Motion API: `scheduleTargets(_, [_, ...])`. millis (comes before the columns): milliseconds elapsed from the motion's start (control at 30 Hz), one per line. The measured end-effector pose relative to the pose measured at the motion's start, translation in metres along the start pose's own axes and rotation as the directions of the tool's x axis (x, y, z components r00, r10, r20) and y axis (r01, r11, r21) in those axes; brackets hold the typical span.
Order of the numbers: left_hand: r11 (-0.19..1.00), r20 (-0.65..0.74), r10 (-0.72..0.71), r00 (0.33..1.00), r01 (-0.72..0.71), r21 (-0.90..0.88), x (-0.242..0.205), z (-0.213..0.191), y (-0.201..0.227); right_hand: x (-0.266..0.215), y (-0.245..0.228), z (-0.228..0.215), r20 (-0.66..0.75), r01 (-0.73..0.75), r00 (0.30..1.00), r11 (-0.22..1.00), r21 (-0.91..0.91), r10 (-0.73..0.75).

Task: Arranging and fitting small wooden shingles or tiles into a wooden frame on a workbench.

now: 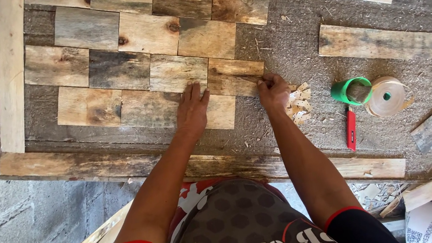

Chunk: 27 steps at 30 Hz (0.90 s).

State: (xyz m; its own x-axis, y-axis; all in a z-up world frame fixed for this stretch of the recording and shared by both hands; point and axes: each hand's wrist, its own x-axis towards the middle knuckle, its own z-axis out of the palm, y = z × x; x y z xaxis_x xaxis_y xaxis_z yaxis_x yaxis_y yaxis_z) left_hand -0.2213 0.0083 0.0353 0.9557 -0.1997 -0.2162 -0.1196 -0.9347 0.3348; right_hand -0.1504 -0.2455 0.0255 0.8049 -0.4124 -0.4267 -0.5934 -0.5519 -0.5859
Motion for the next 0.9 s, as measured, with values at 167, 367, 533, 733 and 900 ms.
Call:
scheduleTargets(167, [1.000, -0.002, -0.007, 1.000, 0.007, -0.008, 0.000, 0.001, -0.001, -0.006, 0.003, 0.004, -0.044, 0.097, 0.994, 0.994, 0.042, -0.095])
scheduleTargets(367, [1.000, 0.004, -0.002, 1.000, 0.002, 0.003, 0.000, 0.001, -0.002, -0.009, 0.007, 0.003, -0.039, 0.148, 0.989, 0.988, 0.048, -0.146])
scheduleTargets(533, [1.000, -0.019, 0.023, 1.000, -0.023, -0.002, 0.000, 0.002, -0.001, -0.011, 0.020, 0.007, -0.070, 0.234, 0.972, 0.960, 0.156, -0.225])
scheduleTargets(733, [0.999, -0.068, 0.031, 0.997, -0.030, 0.021, 0.002, 0.009, -0.006, -0.012, 0.027, 0.009, -0.038, 0.214, 0.977, 0.940, 0.266, -0.211])
scheduleTargets(900, [0.999, -0.093, 0.019, 0.996, -0.022, -0.033, 0.001, 0.007, -0.006, -0.024, 0.028, -0.001, -0.074, 0.280, 0.960, 0.942, 0.185, -0.271])
